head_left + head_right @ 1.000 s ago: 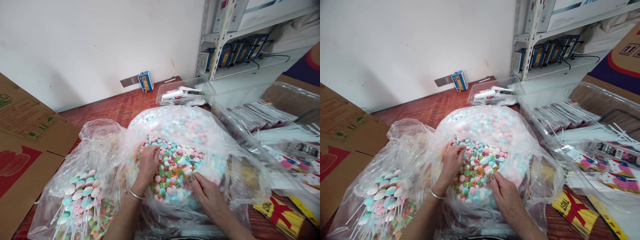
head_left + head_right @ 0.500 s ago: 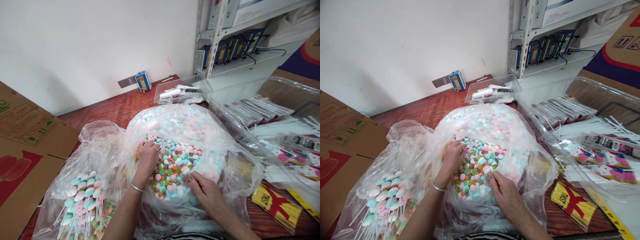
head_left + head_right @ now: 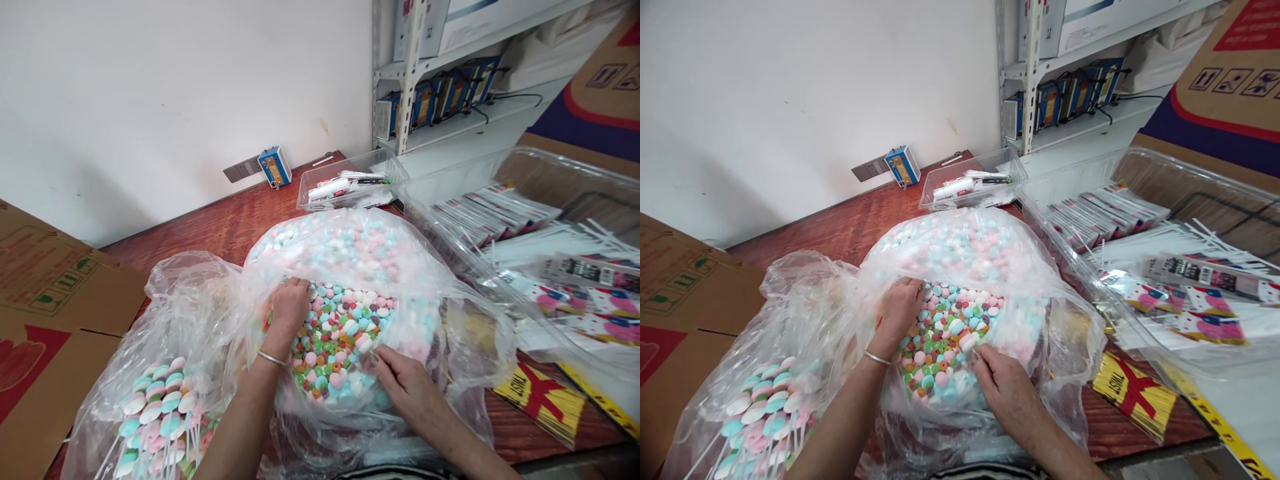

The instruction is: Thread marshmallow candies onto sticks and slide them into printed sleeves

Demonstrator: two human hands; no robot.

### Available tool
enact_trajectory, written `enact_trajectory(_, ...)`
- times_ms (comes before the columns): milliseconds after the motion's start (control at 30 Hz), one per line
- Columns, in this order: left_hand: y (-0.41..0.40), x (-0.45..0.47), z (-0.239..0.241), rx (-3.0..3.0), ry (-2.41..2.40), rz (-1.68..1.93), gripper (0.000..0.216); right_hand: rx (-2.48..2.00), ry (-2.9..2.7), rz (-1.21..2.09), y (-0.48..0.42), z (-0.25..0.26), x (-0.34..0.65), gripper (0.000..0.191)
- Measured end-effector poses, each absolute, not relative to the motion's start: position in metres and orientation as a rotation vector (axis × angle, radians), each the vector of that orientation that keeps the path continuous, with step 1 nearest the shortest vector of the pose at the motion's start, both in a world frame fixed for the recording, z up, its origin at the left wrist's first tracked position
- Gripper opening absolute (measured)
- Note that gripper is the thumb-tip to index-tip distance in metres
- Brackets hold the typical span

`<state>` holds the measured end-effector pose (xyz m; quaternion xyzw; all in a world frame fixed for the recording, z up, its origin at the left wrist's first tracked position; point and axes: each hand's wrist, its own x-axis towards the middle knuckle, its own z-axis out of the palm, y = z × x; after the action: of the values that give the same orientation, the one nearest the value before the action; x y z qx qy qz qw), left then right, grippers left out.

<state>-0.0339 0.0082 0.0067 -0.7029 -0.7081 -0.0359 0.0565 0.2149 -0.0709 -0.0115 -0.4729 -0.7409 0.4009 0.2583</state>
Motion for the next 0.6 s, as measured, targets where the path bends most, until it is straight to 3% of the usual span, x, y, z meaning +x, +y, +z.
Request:
enact_trajectory(367,-0.003,-0.023,0.006,-2.208,-2.104,-0.022,0.016,-1.284,-2.026,1.086,-0.071,-0.015,0.215,0.026)
enact_trajectory(600,-0.001,-0.019,0.003,-2.173,-2.221,-0.243,0.016,-1.279,-1.990,1.093,-0.070,-0.013,0.213,0.027)
